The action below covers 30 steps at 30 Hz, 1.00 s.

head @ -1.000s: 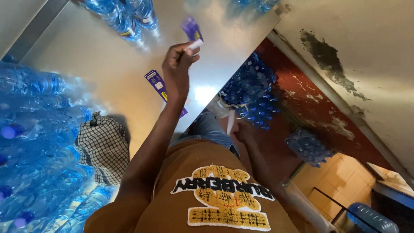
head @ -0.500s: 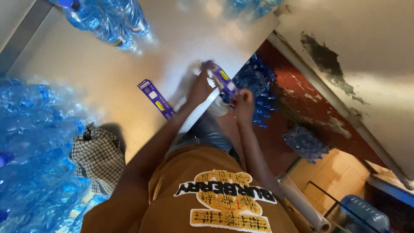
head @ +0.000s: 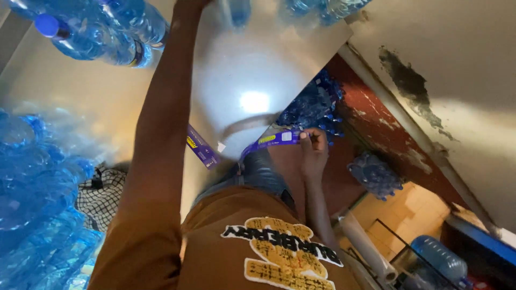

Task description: A person is manually applying labels to plastic water bottles at a workstation in a water production facility.

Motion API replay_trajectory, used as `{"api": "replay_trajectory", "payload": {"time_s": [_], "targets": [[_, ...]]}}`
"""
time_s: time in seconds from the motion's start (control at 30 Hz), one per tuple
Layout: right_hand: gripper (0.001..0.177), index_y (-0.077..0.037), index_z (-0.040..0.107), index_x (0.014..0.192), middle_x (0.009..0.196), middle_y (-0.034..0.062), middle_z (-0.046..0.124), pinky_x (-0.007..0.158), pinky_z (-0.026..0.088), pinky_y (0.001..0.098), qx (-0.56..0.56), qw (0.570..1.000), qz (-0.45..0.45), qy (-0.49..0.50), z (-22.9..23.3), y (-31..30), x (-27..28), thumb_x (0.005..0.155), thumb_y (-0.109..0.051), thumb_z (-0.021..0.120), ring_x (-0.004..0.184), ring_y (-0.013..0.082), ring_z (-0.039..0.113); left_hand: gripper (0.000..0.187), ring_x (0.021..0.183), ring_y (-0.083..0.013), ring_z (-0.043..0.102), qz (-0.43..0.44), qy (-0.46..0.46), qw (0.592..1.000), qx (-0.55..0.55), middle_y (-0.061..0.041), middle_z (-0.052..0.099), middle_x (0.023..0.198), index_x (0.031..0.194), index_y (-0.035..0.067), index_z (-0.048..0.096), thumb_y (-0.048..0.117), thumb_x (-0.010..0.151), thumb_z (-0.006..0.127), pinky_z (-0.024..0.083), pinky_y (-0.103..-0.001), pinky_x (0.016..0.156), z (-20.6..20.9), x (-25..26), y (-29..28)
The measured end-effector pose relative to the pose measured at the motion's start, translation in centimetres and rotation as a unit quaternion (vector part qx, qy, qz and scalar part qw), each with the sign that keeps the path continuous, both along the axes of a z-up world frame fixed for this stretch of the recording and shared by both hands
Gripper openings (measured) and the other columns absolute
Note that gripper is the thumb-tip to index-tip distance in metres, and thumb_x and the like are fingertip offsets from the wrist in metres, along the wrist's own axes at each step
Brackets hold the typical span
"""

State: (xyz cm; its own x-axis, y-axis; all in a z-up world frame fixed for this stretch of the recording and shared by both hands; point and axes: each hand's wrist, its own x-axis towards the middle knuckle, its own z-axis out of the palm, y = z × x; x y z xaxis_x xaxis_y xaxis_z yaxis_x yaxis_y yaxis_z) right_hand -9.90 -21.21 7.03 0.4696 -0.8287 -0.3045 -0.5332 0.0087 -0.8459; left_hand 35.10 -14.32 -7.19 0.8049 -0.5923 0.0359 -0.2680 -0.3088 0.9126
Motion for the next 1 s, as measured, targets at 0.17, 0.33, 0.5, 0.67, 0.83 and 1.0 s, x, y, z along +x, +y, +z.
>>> {"api": "replay_trajectory", "payload": {"time_s": [0.17,0.33,0.5,0.67,0.83,1.0], "targets": [[0.033,-0.02,0.068,0.122,0.115,-0.0013,0.072,0.088,0.057,0.0324,0.095,0.995,-0.017,-0.015,-1.1,1.7,4.5,0.101,-0.045,0.073,0.106,0.0152,0.069,0.056,0.112,-0.0359,0.078,-0.002,0.085,0.986,0.142,-0.013,0.081,0.132,0.137,0.016,0.072,0.054,0.096,0.079,0.061,-0.049,0.089,3.5,-5.8,5.4],[0.035,-0.017,0.067,0.123,0.111,0.0048,0.073,0.085,0.063,0.0362,0.216,0.975,-0.059,-0.007,-4.1,5.5,8.0,0.099,-0.04,0.075,0.1,0.0183,0.074,0.066,0.102,-0.0277,0.084,0.067,0.242,0.957,0.148,-0.008,0.085,0.117,0.123,0.016,0.075,0.073,0.089,0.07,0.067,-0.043,0.086,6.3,-15.7,10.6],[0.008,-0.009,0.062,0.121,0.096,-0.0065,0.058,0.088,0.051,0.023,0.252,0.931,-0.023,-0.263,-9.3,8.5,7.2,0.115,-0.005,0.065,0.09,0.0032,0.066,0.075,0.133,-0.0409,0.072,0.113,0.285,0.948,0.086,-0.023,0.066,0.15,0.16,0.017,0.055,0.034,0.097,0.092,0.06,-0.057,0.115,2.4,-22.0,15.4],[0.01,-0.01,0.062,0.121,0.092,-0.0038,0.056,0.084,0.051,0.0241,0.235,0.94,-0.019,-0.247,-9.3,8.0,7.5,0.114,-0.009,0.07,0.085,0.0039,0.062,0.066,0.125,-0.0489,0.064,0.108,0.368,0.921,-0.075,-0.029,0.065,0.14,0.145,0.002,0.062,0.018,0.092,0.096,0.052,-0.062,0.112,12.0,-27.6,17.2],[0.018,-0.008,0.062,0.121,0.091,-0.0017,0.059,0.082,0.05,0.0248,0.232,0.94,0.02,-0.248,-9.2,7.3,8.6,0.112,-0.014,0.075,0.085,0.0042,0.062,0.063,0.12,-0.0248,0.071,0.325,0.381,0.842,-0.198,-0.012,0.072,0.14,0.154,0.013,0.064,0.024,0.1,0.095,0.059,-0.048,0.109,6.8,-31.3,16.1],[0.015,-0.009,0.063,0.122,0.095,0.0012,0.061,0.083,0.051,0.0257,0.229,0.95,-0.02,-0.213,-6.6,7.4,10.0,0.112,-0.012,0.073,0.087,0.0089,0.064,0.047,0.111,-0.0192,0.07,0.387,0.371,0.809,-0.24,-0.001,0.074,0.124,0.139,0.022,0.073,0.016,0.098,0.095,0.055,-0.045,0.107,6.0,-31.6,15.1]]}}
